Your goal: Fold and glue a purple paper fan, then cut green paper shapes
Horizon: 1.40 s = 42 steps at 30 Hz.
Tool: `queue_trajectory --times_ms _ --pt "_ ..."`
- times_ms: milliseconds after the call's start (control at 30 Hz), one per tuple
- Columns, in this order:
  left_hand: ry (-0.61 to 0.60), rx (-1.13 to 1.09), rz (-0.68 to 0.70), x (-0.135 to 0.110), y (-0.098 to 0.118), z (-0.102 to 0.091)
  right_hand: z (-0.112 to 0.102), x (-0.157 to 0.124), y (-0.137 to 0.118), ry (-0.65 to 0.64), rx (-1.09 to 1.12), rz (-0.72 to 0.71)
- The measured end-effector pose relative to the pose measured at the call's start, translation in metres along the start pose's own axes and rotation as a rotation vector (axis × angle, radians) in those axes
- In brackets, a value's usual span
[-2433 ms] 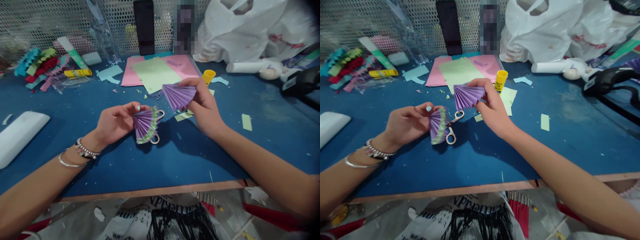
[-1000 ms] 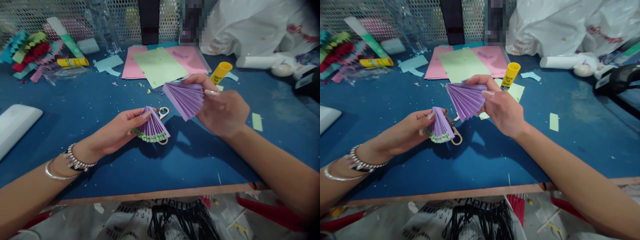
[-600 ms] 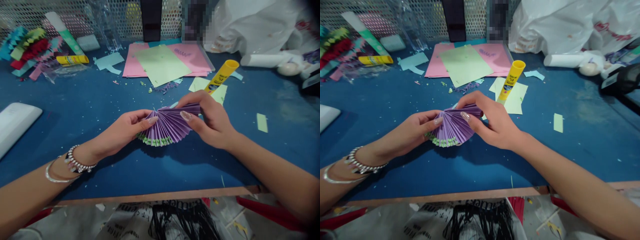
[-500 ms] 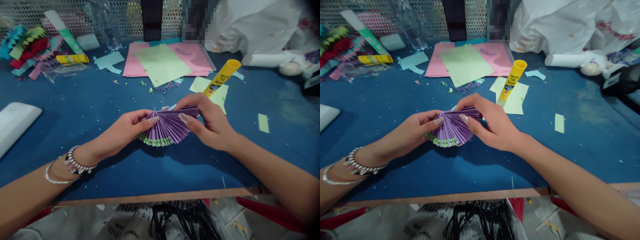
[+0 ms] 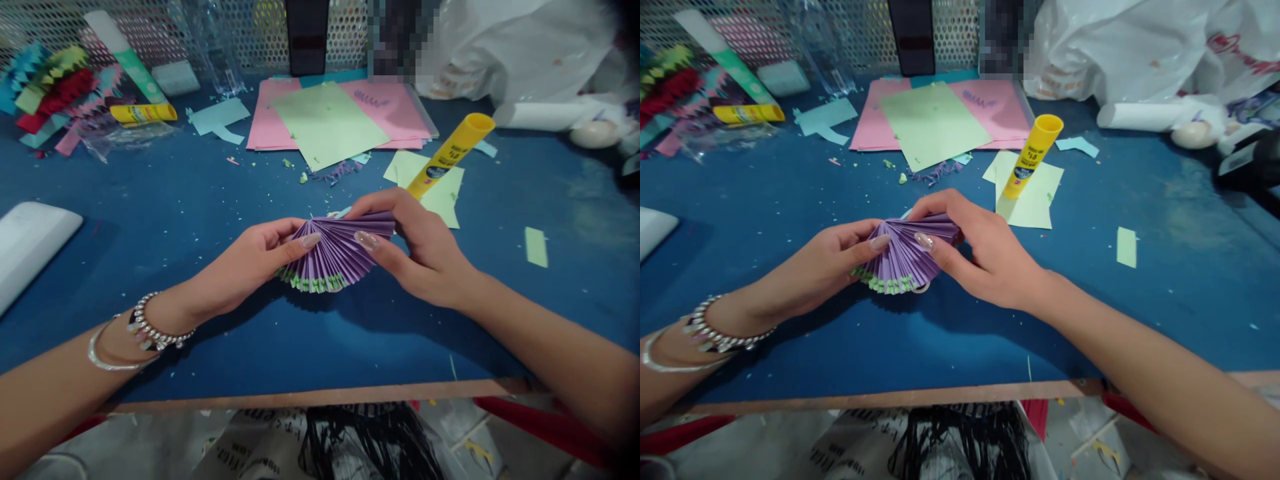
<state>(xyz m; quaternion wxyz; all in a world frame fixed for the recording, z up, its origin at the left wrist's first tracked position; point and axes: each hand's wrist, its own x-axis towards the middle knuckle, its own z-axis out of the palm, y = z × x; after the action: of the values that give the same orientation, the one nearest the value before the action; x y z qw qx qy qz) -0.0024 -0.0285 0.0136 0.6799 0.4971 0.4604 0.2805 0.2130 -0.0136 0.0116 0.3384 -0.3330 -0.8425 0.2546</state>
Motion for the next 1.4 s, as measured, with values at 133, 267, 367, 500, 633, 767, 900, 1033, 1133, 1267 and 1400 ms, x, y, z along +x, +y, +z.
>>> queue_trajectory --times_ms 133,267,367,500,633,767,900,1033,1133,1267,1400 --pt "-0.008 -0.036 0.009 0.001 0.0 0.0 0.001 0.0 -0.001 -0.006 0.006 -0.005" --pt "-0.009 -0.077 0.007 0.002 -0.002 0.0 0.002 0.0 -0.002 -0.027 0.014 0.012" --pt "0.009 -0.112 -0.01 0.002 -0.002 -0.001 0.002 -0.001 -0.002 -0.058 0.01 0.029" --pt "0.056 -0.166 -0.023 0.004 -0.002 -0.002 0.007 -0.002 -0.002 -0.161 -0.043 -0.045" --pt "0.049 -0.244 -0.004 0.003 -0.002 0.0 0.017 -0.002 -0.008 -0.269 -0.159 -0.206" --pt "0.007 -0.346 0.011 0.001 -0.002 0.007 0.028 -0.003 -0.013 -0.299 -0.282 -0.312" --pt "-0.016 -0.417 -0.014 -0.001 0.0 0.011 0.033 -0.003 -0.011 -0.289 -0.363 -0.335" --pt "-0.057 -0.415 -0.005 -0.003 0.002 0.011 0.034 -0.003 -0.009 -0.247 -0.395 -0.351" --pt "-0.074 -0.404 0.022 -0.002 0.001 0.01 0.033 -0.003 -0.009 -0.22 -0.382 -0.35" --pt "-0.097 -0.354 0.038 -0.001 -0.004 0.008 0.033 -0.003 -0.01 -0.193 -0.367 -0.339" --pt "-0.117 -0.29 0.08 -0.001 -0.01 0.007 0.028 -0.003 -0.014 -0.127 -0.301 -0.311"
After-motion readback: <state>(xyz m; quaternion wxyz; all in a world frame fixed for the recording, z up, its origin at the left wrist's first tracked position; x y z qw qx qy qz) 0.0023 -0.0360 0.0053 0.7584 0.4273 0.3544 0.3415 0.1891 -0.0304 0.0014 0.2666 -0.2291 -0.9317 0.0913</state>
